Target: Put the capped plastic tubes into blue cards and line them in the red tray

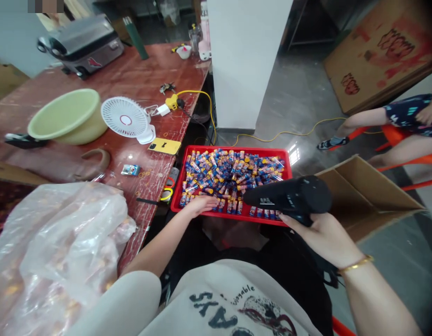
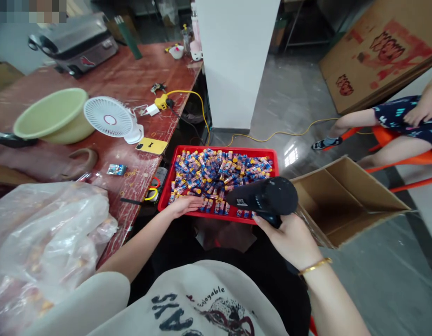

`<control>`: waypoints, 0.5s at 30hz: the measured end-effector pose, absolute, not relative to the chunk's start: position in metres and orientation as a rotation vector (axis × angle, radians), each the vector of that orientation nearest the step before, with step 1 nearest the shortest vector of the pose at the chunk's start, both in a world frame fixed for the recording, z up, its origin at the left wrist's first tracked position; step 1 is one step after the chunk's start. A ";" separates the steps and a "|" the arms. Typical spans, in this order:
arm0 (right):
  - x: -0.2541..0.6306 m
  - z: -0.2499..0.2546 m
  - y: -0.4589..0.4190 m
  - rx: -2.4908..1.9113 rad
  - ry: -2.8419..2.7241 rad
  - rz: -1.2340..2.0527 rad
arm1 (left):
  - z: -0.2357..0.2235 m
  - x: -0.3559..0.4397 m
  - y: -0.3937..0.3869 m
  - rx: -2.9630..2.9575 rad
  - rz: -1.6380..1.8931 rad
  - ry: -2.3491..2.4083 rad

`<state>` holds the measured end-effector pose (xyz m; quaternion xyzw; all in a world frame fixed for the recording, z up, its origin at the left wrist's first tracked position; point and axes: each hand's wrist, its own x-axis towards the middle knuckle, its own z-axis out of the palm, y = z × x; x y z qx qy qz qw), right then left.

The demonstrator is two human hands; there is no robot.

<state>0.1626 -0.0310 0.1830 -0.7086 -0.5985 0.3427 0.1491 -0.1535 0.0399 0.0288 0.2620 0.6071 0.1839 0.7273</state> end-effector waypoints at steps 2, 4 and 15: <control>0.157 0.180 -0.026 -1.999 -1.817 0.990 | 0.046 -0.179 0.029 0.607 0.474 1.384; 0.155 0.178 -0.024 -2.032 -1.933 0.926 | 0.059 -0.201 0.018 0.633 0.538 1.447; 0.163 0.184 -0.023 -2.085 -1.941 0.892 | 0.059 -0.170 0.016 0.711 0.580 1.491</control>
